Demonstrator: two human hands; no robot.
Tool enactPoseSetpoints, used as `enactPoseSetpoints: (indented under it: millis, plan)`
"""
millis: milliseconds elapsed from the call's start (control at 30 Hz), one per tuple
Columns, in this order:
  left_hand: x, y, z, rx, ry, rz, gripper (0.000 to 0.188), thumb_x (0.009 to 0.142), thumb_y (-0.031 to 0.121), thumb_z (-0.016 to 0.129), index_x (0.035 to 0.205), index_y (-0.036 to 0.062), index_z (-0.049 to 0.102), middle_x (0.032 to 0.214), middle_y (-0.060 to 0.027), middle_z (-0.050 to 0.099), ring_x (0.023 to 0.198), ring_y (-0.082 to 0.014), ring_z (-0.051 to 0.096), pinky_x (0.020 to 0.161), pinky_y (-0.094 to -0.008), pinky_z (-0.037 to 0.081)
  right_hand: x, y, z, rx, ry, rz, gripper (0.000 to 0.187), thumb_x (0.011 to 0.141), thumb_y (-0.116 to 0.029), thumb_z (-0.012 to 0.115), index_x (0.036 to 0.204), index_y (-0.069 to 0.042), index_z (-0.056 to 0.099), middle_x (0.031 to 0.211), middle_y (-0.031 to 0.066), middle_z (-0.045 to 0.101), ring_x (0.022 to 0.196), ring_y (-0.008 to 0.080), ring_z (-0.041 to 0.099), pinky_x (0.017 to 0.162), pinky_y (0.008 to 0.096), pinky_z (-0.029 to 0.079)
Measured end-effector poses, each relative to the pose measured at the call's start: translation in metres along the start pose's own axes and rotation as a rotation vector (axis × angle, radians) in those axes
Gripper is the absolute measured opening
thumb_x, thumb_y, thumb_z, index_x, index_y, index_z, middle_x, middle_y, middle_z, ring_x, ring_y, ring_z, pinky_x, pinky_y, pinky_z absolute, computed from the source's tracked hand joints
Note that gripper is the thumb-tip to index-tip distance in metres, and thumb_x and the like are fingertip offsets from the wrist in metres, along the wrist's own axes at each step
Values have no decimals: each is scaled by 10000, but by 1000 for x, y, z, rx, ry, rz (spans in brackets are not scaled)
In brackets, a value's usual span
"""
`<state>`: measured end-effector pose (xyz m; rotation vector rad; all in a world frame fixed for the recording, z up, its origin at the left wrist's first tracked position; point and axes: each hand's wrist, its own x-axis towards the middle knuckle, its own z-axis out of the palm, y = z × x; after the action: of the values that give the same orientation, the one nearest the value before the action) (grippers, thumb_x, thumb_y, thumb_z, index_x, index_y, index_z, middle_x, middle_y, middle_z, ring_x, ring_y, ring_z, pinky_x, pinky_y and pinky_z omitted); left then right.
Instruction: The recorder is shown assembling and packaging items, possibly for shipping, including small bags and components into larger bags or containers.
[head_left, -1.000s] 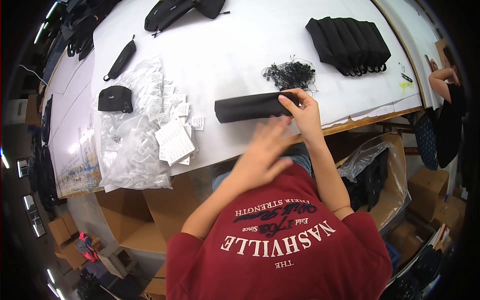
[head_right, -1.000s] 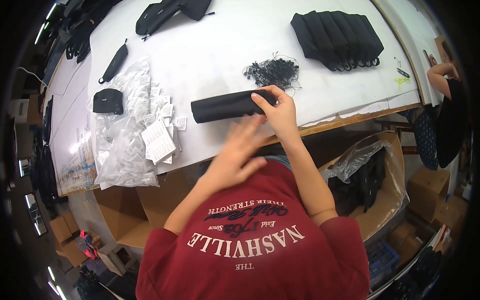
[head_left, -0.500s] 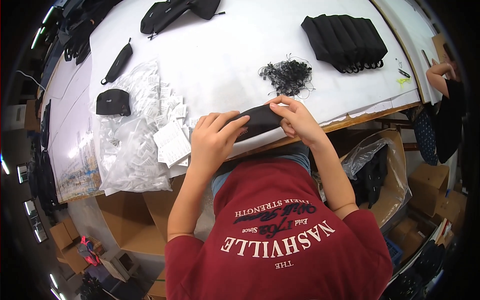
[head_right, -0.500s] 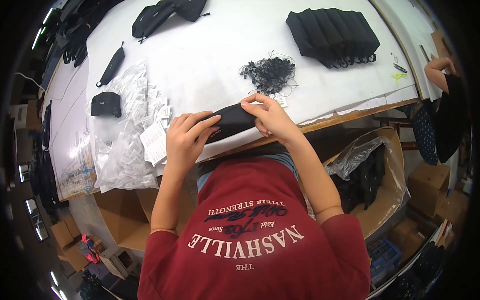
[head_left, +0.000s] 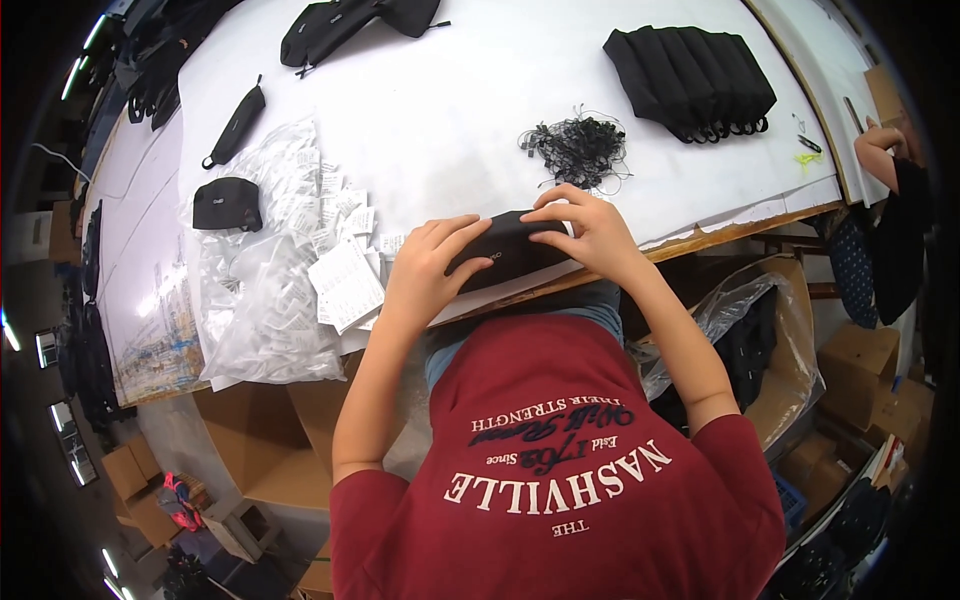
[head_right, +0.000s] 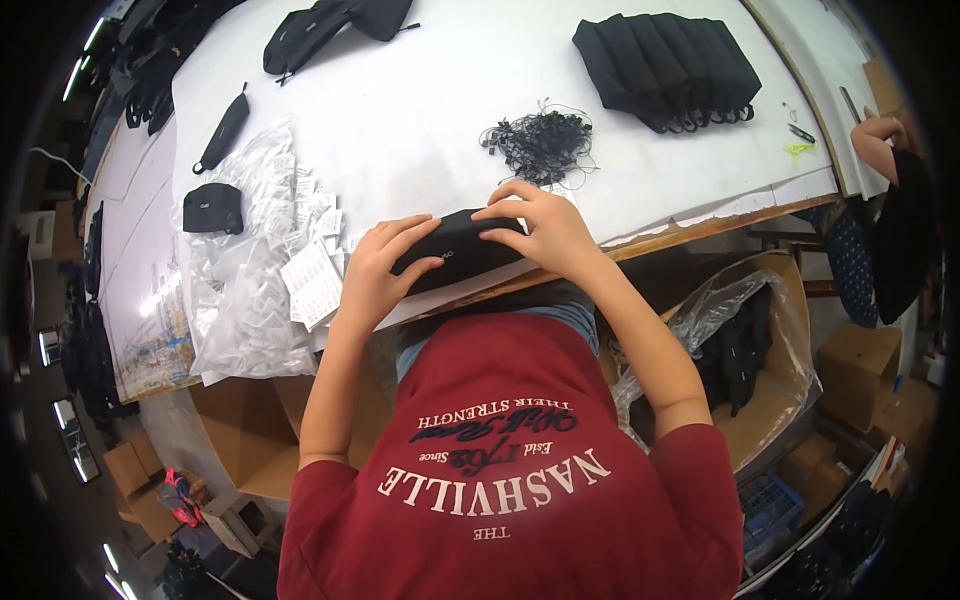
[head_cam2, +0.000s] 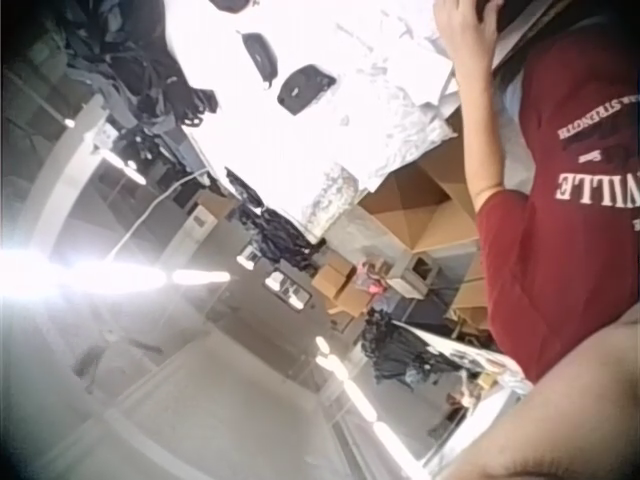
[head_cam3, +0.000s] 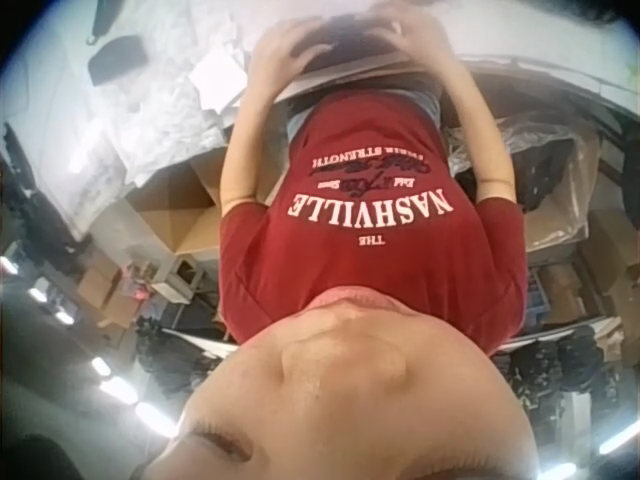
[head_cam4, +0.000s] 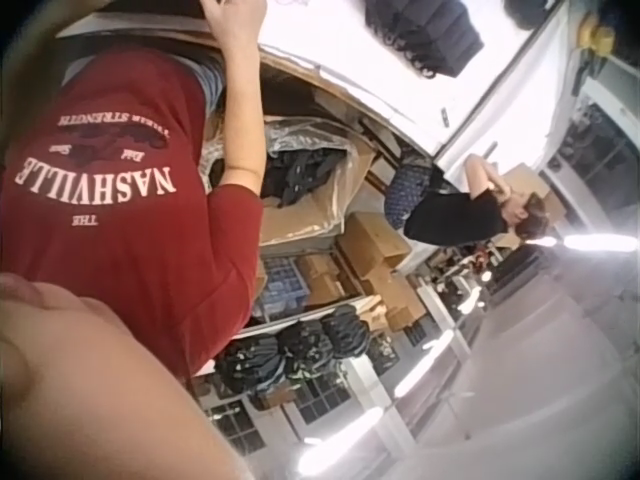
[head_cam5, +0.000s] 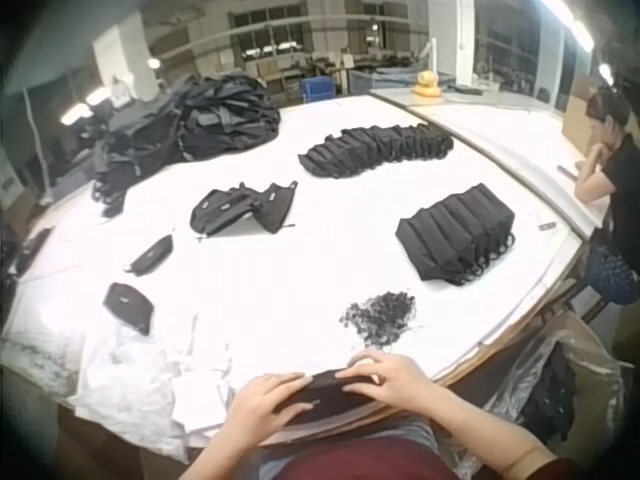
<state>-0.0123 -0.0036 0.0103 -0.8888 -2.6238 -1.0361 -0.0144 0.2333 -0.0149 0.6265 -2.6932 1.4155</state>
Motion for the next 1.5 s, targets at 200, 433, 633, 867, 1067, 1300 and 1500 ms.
enactPoseSetpoints:
  millis: [200, 433, 633, 867, 1067, 1300, 1500]
  plan:
    - [-12, -15, 1, -24, -18, 16, 216, 745, 118, 710, 952, 63, 679, 905, -38, 648, 797, -216, 592, 693, -328, 448, -9, 8, -4, 155, 59, 75, 174, 749, -66, 719, 918, -106, 724, 889, -15, 609, 665, 68, 496, 533, 210, 350]
    - [-6, -9, -3, -113, -58, -52, 169, 781, 86, 682, 943, 41, 668, 893, -70, 640, 801, -237, 597, 711, -311, 465, -6, 4, -8, 248, 57, 169, 99, 783, -113, 705, 804, -22, 671, 796, -1, 570, 683, 77, 486, 552, 220, 339]
    - [-4, 11, -6, -716, -88, -532, 255, 798, 83, 677, 1040, 9, 644, 981, -81, 648, 951, -181, 603, 864, -260, 437, -18, 18, -13, 491, 203, 231, 164, 851, -209, 664, 856, -44, 666, 789, -3, 580, 754, 79, 539, 659, 212, 402]
    - [-9, 17, 11, -966, -89, -545, 218, 836, 76, 632, 1026, -31, 639, 1053, -101, 634, 1003, -186, 573, 897, -285, 420, -21, 2, -58, 646, -440, 362, 448, 800, -219, 714, 1212, -94, 590, 1066, 43, 639, 1013, 117, 553, 916, 269, 428]
    - [-16, 5, 53, -862, 47, -539, 431, 913, 189, 534, 1319, 51, 484, 1418, -111, 327, 969, -172, 573, 683, -242, 512, -16, 54, -156, 583, -72, 407, 300, 785, -86, 696, 1076, -33, 647, 1028, 41, 646, 967, 116, 573, 889, 272, 443]
    - [-22, 0, 87, -588, 165, -468, 293, 864, 94, 569, 1148, 40, 618, 1287, -104, 451, 853, -130, 546, 656, -231, 492, -6, 197, -353, 53, 1209, 27, 586, 741, 51, 654, 1290, -76, 491, 1185, 126, 567, 1040, 202, 576, 872, 292, 463]
    - [-14, 1, 86, -435, 207, -466, 251, 838, 77, 555, 1072, 49, 641, 1224, -99, 489, 784, -130, 544, 609, -218, 463, 22, 265, -351, -477, 1467, 344, 569, 712, 34, 644, 1250, -94, 512, 1209, 138, 567, 1100, 313, 555, 951, 360, 422]
